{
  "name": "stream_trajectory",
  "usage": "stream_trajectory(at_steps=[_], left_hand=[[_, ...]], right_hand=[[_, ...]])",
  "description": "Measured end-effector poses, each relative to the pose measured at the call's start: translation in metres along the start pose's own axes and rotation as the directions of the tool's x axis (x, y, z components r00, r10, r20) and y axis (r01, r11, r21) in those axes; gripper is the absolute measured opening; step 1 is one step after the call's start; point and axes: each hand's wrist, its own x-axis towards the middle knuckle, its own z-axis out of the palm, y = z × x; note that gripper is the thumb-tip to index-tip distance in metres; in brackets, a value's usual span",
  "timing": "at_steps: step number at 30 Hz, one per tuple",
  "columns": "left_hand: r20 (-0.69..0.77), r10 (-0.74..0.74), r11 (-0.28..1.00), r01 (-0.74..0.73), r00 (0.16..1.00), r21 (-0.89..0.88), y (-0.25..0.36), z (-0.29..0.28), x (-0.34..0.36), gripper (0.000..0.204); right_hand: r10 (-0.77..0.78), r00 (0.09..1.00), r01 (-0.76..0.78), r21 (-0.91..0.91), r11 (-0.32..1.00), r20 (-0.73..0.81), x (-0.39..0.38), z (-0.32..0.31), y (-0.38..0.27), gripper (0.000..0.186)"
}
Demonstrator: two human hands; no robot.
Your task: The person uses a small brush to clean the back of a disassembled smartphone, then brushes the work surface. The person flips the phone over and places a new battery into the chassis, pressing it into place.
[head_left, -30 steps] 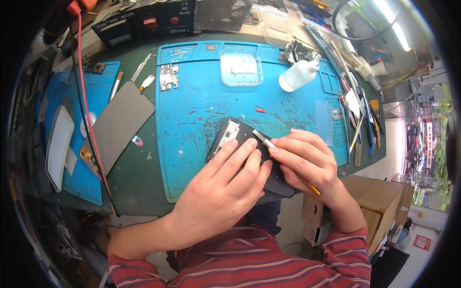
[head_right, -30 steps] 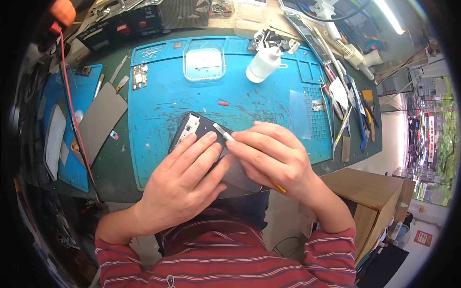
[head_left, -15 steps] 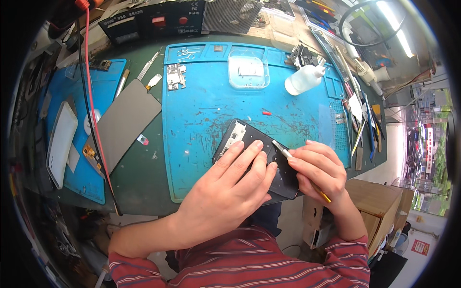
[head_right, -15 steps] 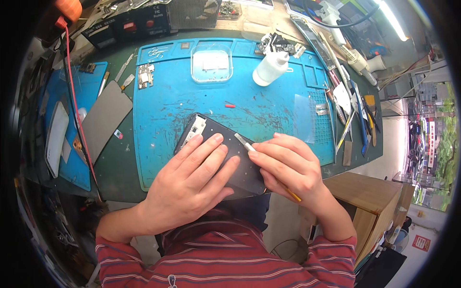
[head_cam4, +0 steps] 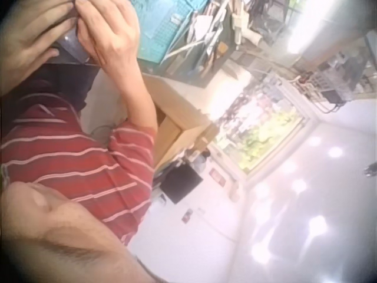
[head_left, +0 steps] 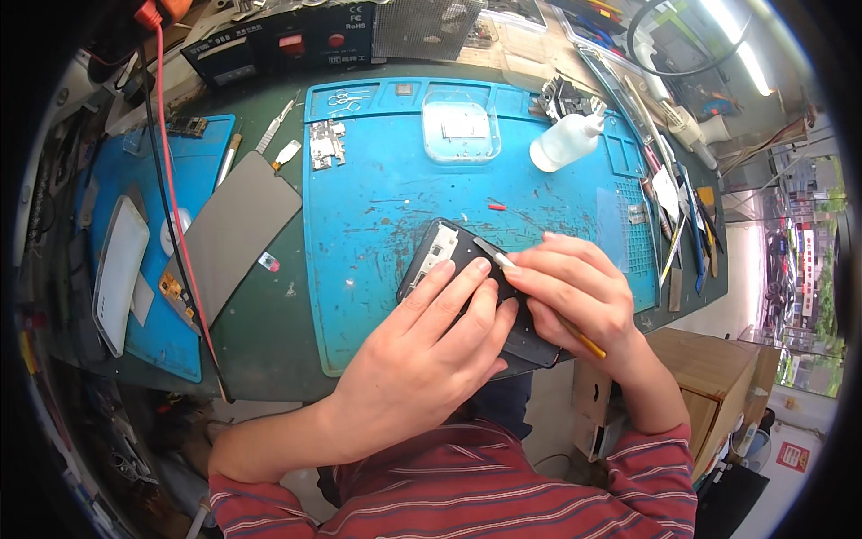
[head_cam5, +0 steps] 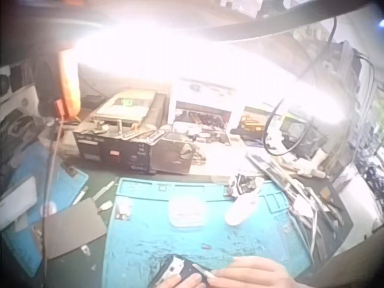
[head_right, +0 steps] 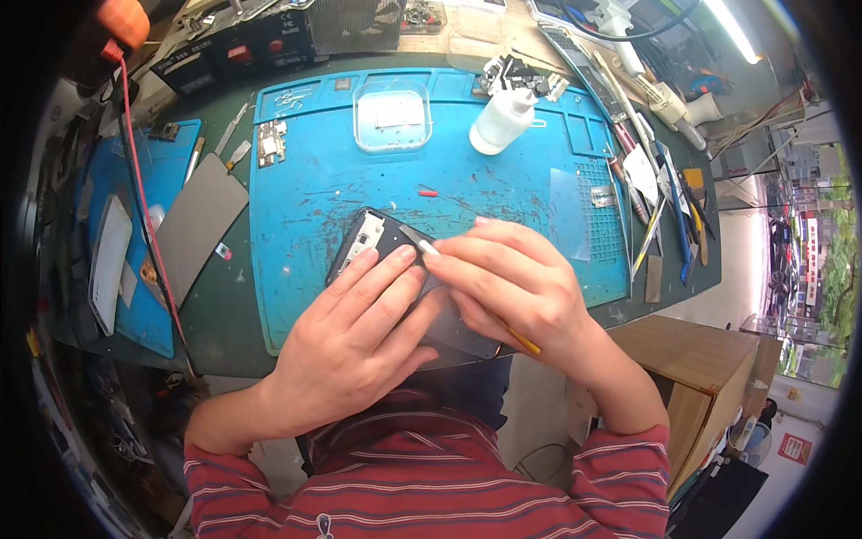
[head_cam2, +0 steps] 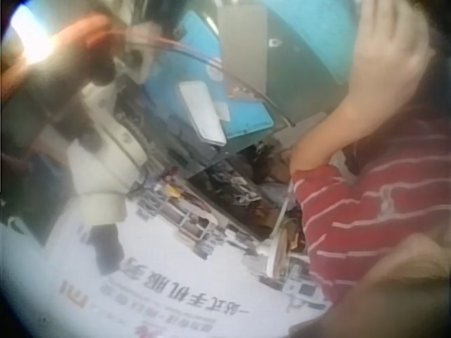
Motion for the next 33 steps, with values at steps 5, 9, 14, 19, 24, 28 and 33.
stream_trajectory(at_steps=[5, 9, 14, 19, 24, 28, 33], left_hand=[[-0.008, -0.002, 1.0, 0.001, 1.0, -0.02, -0.002, 0.001, -0.001, 0.063], [-0.011, -0.003, 1.0, 0.003, 1.0, 0.001, 0.0, 0.002, -0.001, 0.063], [-0.013, -0.002, 1.0, 0.002, 1.0, -0.007, -0.002, 0.001, -0.001, 0.063], [-0.012, -0.007, 1.0, 0.007, 1.0, 0.015, 0.0, 0.003, -0.002, 0.063], [-0.022, -0.005, 1.0, 0.005, 1.0, 0.008, -0.001, 0.003, -0.001, 0.062], [-0.014, 0.007, 1.0, -0.007, 1.0, 0.029, -0.002, 0.004, -0.003, 0.062], [-0.029, -0.007, 1.0, 0.007, 1.0, 0.021, 0.0, 0.003, -0.001, 0.06]], right_hand=[[-0.01, 1.0, 0.01, -0.019, 1.0, -0.007, -0.016, -0.002, 0.003, 0.041], [0.007, 1.0, -0.007, 0.0, 1.0, 0.005, -0.005, -0.002, 0.0, 0.042], [-0.022, 1.0, 0.022, 0.001, 1.0, -0.007, 0.006, 0.005, 0.005, 0.042], [-0.012, 1.0, 0.012, -0.006, 1.0, 0.02, -0.003, 0.0, 0.003, 0.046], [-0.029, 1.0, 0.029, 0.029, 0.999, -0.001, 0.02, 0.009, 0.002, 0.043], [0.012, 1.0, -0.012, -0.005, 1.0, 0.025, -0.002, 0.0, 0.001, 0.041], [-0.006, 1.0, 0.006, 0.033, 0.999, -0.001, 0.024, 0.012, 0.002, 0.04]])
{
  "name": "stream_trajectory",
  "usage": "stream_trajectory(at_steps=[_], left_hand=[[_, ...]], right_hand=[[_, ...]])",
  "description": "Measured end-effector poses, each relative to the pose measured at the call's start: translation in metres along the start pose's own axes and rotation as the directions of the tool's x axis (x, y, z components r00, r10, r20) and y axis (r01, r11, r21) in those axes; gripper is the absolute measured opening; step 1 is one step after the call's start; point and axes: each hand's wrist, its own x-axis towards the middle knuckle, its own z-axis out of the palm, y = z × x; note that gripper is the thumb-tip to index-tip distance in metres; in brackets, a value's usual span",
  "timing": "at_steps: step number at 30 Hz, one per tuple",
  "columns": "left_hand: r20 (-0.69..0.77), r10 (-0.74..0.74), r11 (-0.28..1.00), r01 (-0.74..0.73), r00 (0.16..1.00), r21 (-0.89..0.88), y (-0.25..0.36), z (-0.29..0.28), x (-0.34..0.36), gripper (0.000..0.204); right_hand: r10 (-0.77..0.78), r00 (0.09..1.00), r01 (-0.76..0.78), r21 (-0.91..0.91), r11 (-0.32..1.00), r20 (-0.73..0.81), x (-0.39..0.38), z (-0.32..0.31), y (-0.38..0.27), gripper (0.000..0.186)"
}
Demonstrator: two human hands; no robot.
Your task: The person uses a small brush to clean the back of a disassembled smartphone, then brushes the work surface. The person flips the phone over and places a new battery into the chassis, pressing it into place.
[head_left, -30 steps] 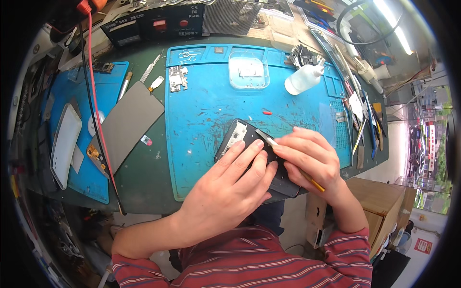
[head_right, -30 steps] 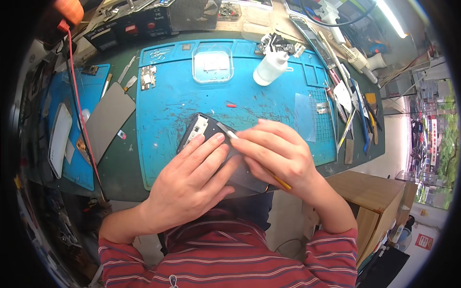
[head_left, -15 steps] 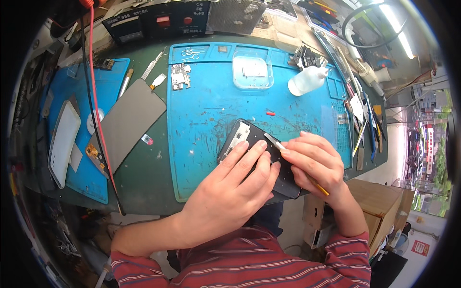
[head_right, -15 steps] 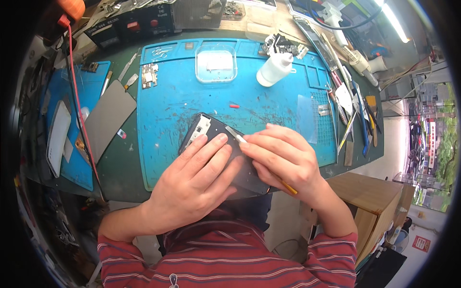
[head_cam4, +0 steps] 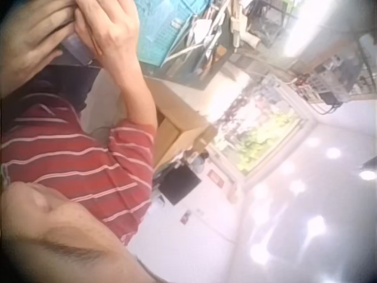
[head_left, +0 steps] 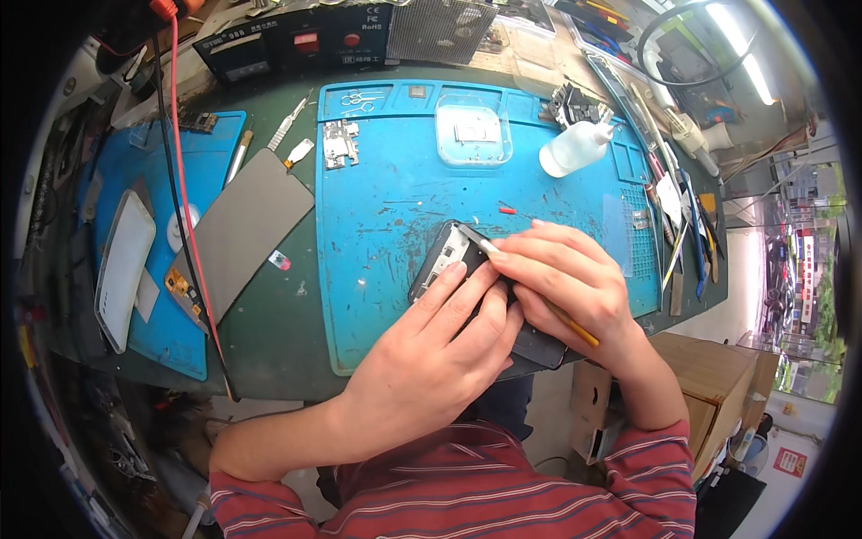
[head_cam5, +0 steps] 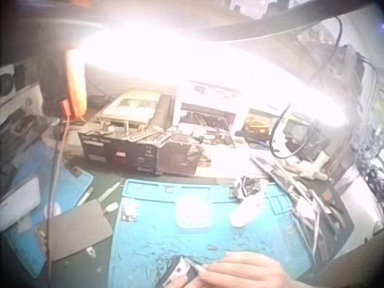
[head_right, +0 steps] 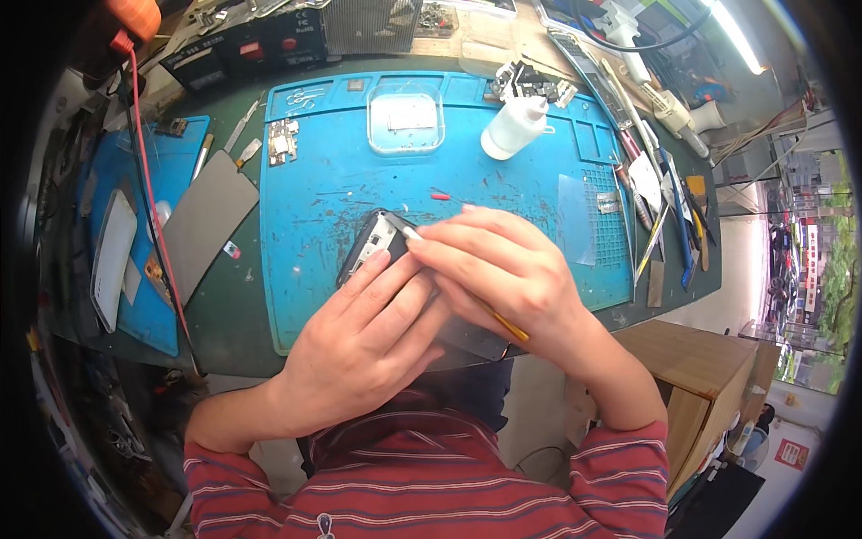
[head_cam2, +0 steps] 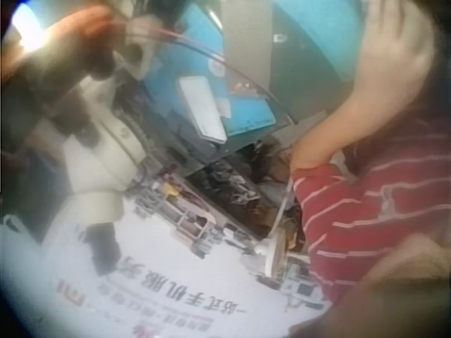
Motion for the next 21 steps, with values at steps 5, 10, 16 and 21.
stream_trajectory(at_steps=[5, 10, 16, 21], left_hand=[[0.0, 0.012, 1.0, -0.012, 1.0, 0.008, -0.003, 0.002, -0.002, 0.059], [0.004, 0.009, 1.0, -0.01, 1.0, 0.026, 0.0, 0.001, -0.001, 0.057], [0.006, 0.024, 0.999, -0.024, 1.0, 0.037, -0.002, 0.002, -0.002, 0.059], [0.02, 0.028, 0.998, -0.029, 0.999, 0.06, 0.0, 0.001, -0.001, 0.058]], right_hand=[[0.027, 0.999, -0.026, -0.022, 0.999, 0.026, -0.015, -0.008, -0.003, 0.04], [0.009, 1.0, -0.009, 0.006, 1.0, 0.011, -0.004, -0.003, -0.003, 0.04], [0.021, 0.999, -0.021, -0.013, 1.0, 0.024, -0.014, -0.009, -0.003, 0.04], [0.0, 1.0, 0.0, 0.02, 1.0, 0.021, 0.002, -0.003, -0.001, 0.038]])
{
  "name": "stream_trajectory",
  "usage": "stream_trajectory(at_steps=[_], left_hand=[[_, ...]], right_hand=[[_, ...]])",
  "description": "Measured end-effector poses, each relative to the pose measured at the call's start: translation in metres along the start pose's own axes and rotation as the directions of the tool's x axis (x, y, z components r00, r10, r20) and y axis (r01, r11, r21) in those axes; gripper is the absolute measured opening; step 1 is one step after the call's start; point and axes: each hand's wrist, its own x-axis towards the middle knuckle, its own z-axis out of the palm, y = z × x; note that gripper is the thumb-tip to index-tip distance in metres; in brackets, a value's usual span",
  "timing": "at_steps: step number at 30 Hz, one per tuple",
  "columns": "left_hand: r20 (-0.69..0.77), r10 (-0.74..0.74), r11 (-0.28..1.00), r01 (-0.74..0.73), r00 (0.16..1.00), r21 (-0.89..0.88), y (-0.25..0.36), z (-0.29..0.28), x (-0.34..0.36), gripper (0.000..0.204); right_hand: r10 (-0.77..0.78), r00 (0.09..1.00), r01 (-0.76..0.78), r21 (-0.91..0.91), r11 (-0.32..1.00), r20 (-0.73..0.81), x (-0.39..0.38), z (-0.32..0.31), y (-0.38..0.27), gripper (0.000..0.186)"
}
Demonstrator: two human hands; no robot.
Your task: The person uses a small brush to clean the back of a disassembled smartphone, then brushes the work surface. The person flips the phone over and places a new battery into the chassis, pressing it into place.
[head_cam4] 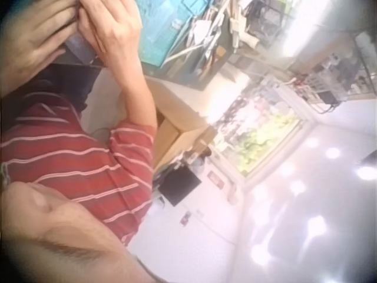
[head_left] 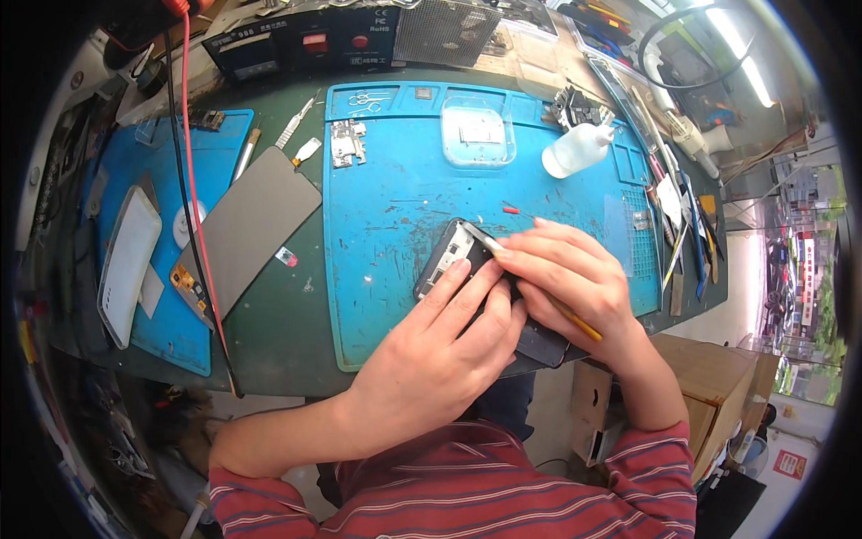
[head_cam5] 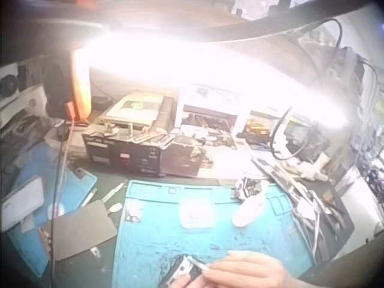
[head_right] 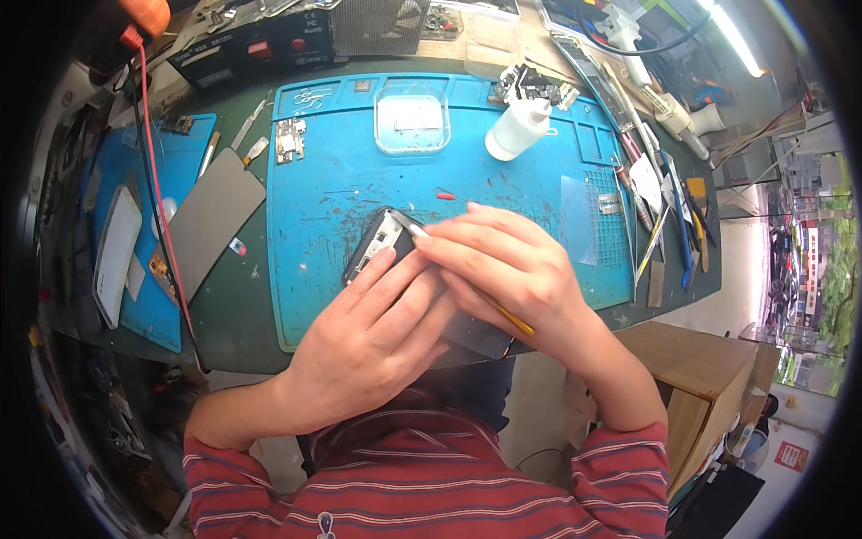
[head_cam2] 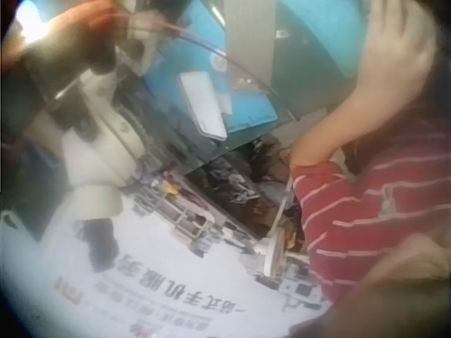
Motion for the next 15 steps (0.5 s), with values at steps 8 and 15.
stream_trajectory(at_steps=[8, 15], left_hand=[[-0.011, 0.008, 1.0, -0.008, 1.0, -0.004, -0.001, 0.002, -0.001, 0.056], [-0.013, -0.002, 0.999, 0.001, 1.0, -0.038, -0.002, 0.0, 0.0, 0.055]], right_hand=[[0.005, 1.0, -0.005, -0.044, 0.999, 0.002, -0.02, -0.006, 0.002, 0.039], [0.026, 1.0, -0.026, -0.012, 1.0, -0.012, -0.005, 0.0, -0.002, 0.036]])
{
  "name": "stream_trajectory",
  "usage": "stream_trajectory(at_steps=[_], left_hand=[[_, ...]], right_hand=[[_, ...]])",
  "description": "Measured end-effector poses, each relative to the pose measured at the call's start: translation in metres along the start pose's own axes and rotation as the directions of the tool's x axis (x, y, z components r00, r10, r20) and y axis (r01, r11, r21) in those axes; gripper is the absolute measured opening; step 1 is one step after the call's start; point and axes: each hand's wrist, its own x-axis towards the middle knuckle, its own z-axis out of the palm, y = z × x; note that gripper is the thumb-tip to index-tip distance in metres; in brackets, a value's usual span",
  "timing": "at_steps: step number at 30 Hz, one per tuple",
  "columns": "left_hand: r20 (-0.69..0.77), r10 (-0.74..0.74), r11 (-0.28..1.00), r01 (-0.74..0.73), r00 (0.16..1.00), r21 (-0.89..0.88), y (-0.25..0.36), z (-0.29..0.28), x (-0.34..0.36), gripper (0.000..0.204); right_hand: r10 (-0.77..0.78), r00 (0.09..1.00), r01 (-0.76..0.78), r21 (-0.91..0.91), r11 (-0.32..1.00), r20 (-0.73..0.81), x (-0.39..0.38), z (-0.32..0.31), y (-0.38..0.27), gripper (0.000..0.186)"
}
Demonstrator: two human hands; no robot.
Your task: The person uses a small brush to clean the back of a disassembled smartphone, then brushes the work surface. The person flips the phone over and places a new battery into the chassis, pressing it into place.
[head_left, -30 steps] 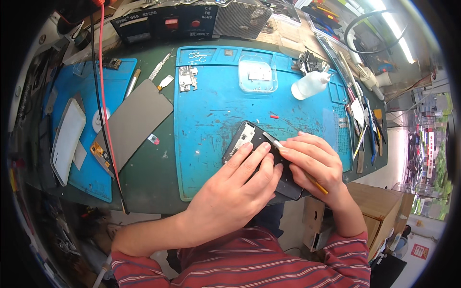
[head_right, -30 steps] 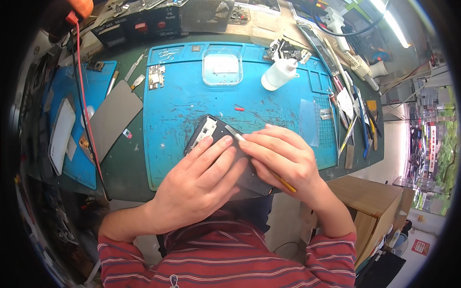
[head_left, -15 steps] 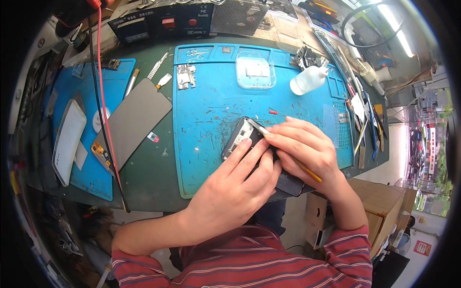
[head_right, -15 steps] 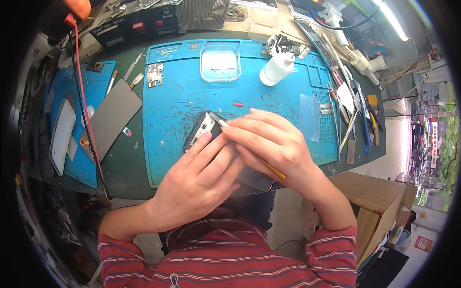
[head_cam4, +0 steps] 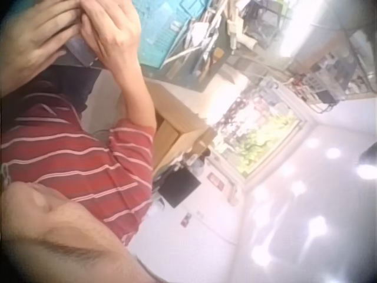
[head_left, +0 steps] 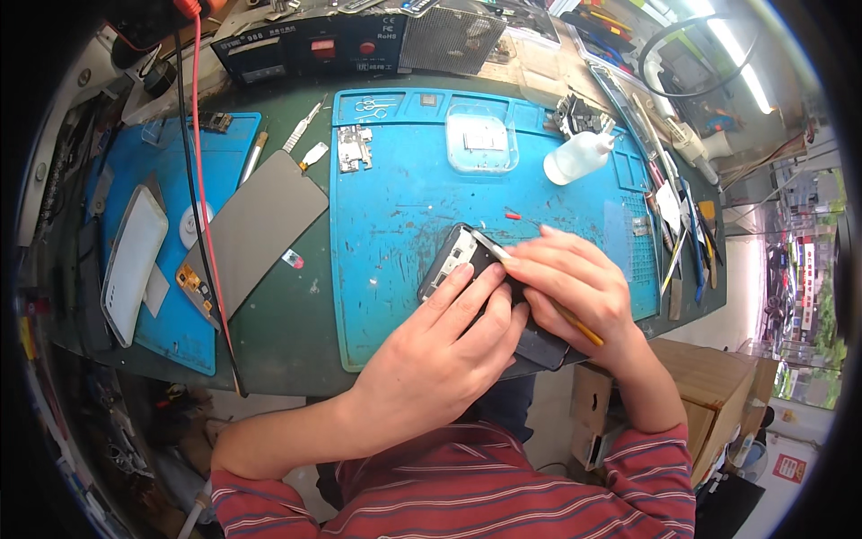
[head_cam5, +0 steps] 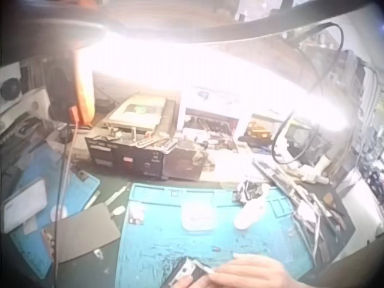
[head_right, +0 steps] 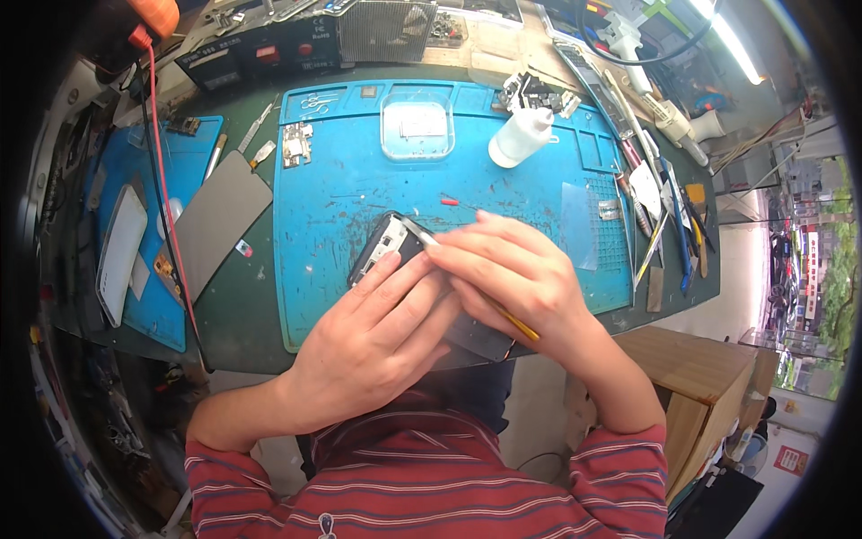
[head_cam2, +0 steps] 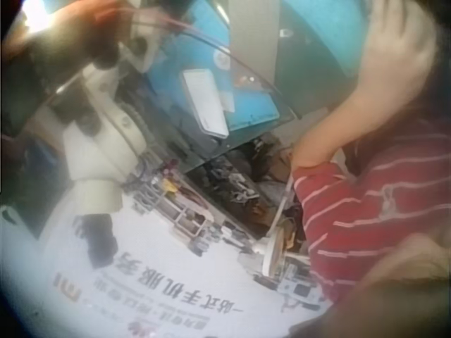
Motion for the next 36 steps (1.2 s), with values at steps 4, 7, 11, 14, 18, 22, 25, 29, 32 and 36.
stream_trajectory(at_steps=[4, 7, 11, 14, 18, 22, 25, 29, 32, 36], left_hand=[[0.012, 0.013, 1.0, -0.013, 1.0, 0.025, 0.0, 0.001, -0.002, 0.056], [0.01, 0.003, 1.0, -0.003, 1.0, 0.019, 0.002, 0.001, 0.0, 0.056], [-0.015, -0.005, 1.0, 0.005, 1.0, -0.007, 0.001, 0.0, 0.002, 0.055], [-0.014, 0.008, 1.0, -0.008, 1.0, 0.0, -0.002, 0.003, -0.002, 0.055], [0.002, 0.008, 1.0, -0.008, 1.0, 0.018, 0.002, 0.001, -0.001, 0.055], [-0.006, -0.005, 1.0, 0.005, 1.0, 0.02, 0.002, 0.0, 0.001, 0.055], [-0.007, -0.009, 1.0, 0.009, 1.0, 0.016, 0.001, 0.001, -0.001, 0.056], [0.006, -0.002, 1.0, 0.002, 1.0, 0.028, 0.001, 0.002, 0.0, 0.057], [0.016, -0.002, 1.0, 0.002, 1.0, 0.024, 0.001, 0.0, 0.0, 0.056], [0.014, 0.003, 1.0, -0.004, 1.0, 0.011, 0.0, 0.001, 0.001, 0.054]], right_hand=[[0.046, 0.999, -0.046, -0.026, 0.999, 0.013, -0.023, -0.012, -0.004, 0.037], [0.013, 1.0, -0.013, -0.013, 1.0, 0.003, -0.011, -0.005, 0.001, 0.039], [-0.01, 1.0, 0.01, -0.001, 1.0, 0.001, 0.003, 0.001, 0.003, 0.041], [0.038, 0.999, -0.037, -0.021, 0.999, 0.03, -0.023, -0.012, -0.003, 0.041], [0.065, 0.998, -0.065, -0.026, 0.998, 0.026, -0.036, -0.017, -0.007, 0.041], [-0.019, 1.0, 0.019, -0.004, 1.0, -0.011, 0.004, 0.004, 0.003, 0.038], [-0.068, 0.998, 0.067, -0.007, 0.998, -0.004, 0.011, 0.003, 0.009, 0.037], [-0.086, 0.996, 0.086, -0.023, 0.996, 0.004, 0.001, 0.003, 0.013, 0.037], [-0.096, 0.995, 0.096, 0.014, 0.995, 0.004, 0.011, 0.006, 0.016, 0.039], [-0.155, 0.986, 0.152, 0.052, 0.987, 0.062, 0.016, -0.002, 0.03, 0.04]])
